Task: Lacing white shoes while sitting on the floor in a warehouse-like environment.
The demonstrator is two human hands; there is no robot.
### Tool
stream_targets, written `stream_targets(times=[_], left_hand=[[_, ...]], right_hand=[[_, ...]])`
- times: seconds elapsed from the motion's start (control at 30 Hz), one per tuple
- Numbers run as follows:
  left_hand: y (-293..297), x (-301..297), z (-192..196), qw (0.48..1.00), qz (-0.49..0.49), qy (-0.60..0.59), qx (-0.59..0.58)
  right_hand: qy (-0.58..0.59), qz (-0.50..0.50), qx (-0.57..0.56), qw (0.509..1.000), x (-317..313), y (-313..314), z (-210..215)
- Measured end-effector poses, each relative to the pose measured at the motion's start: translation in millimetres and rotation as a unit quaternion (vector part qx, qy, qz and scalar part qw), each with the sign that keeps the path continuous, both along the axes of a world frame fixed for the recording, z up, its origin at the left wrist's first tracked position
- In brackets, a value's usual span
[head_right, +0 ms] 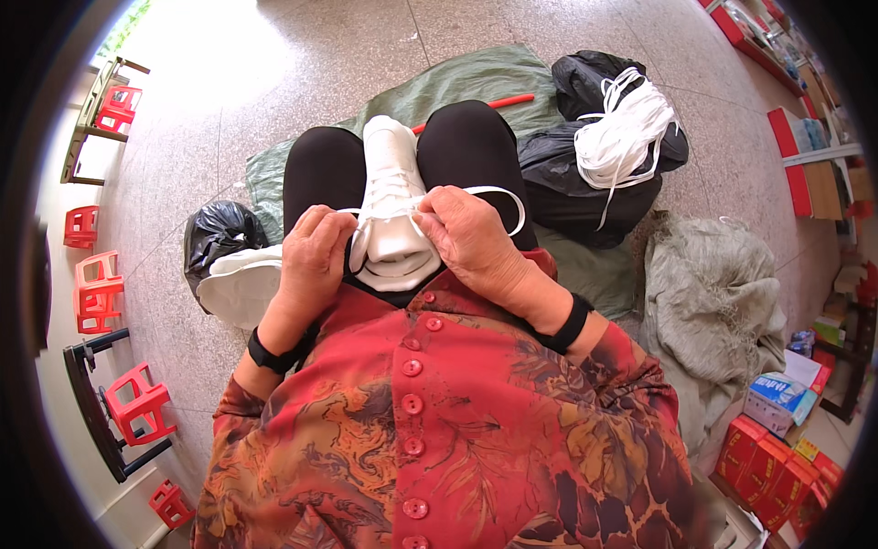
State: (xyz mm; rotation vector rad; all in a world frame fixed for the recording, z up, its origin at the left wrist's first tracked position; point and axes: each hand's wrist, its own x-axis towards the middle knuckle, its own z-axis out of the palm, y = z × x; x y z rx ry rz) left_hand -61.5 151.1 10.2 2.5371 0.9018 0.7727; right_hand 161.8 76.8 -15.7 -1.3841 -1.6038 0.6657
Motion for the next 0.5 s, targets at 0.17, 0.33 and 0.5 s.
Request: stream_targets(times=[0.17,0.33,0.5], left_hand=[[-4,6,-2,0.998,-0.022,0.012,0.049],[-11,3,-5,1.000,0.018,0.006,-0.012],[-24,3,-1,0.997,0.033,-0.032,-0.054]], right_hand=[[-0.053,-0.034,0.033,0.997,-6,-11,5],[-0.103,-0.048,-0.009,0.994,-3,-17,1],[-0.118,-0.075,0.024,0.990,-8,-17,3]])
